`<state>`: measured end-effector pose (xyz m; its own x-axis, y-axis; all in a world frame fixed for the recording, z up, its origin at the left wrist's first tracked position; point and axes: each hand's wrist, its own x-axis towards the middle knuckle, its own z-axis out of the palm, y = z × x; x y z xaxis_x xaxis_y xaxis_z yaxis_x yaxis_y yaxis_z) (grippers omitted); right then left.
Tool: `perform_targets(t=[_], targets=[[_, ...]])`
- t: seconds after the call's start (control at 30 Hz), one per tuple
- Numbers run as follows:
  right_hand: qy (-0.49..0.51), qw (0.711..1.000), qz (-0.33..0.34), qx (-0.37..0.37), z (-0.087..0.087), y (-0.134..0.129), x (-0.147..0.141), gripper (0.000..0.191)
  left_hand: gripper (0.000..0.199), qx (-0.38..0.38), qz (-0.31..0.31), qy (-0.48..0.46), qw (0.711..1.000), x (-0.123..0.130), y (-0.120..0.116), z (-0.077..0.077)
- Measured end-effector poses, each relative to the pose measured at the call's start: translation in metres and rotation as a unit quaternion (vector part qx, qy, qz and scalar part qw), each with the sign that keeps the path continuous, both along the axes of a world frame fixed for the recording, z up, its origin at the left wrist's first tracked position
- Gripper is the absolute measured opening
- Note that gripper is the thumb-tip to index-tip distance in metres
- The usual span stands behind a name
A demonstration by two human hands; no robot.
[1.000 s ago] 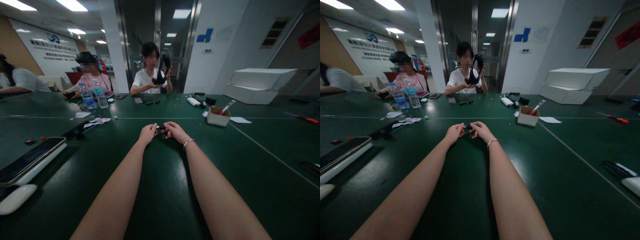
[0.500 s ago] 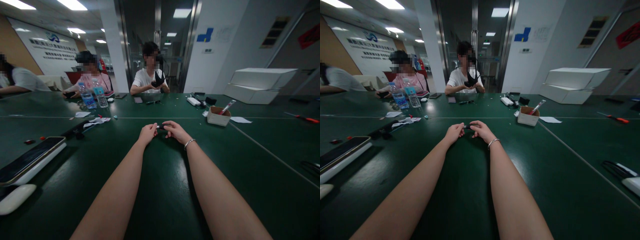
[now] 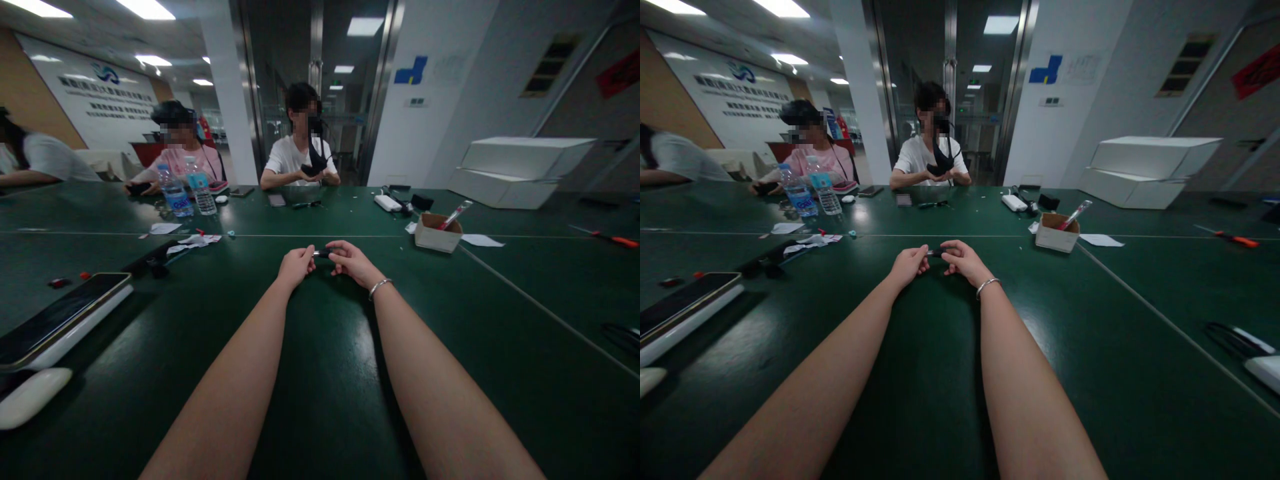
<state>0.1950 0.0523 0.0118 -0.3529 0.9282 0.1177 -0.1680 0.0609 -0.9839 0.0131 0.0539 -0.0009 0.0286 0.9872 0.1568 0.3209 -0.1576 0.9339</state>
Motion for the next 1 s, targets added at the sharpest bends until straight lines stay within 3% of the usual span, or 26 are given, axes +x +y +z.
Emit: perform_targets(t=[0.67,0.93,1.0], targets=[[-0.022,1.0,-0.008,0.004,-0.001,0.0012,-0.0001,0.027,0.047,0.006,-0.015,0.042,0.999,-0.0012,-0.0006,-0.0006],[-0.036,0.998,-0.039,-0.033,-0.0016,0.0045,-0.0016,0.013,0.016,0.061,-0.026,0.066,0.996,0.0,-0.0047,-0.0006],[-0.041,0.998,-0.04,-0.036,-0.0015,0.0051,-0.0021,0.014,0.016,0.088,-0.031,0.061,0.994,0.0008,-0.0058,-0.0006]])
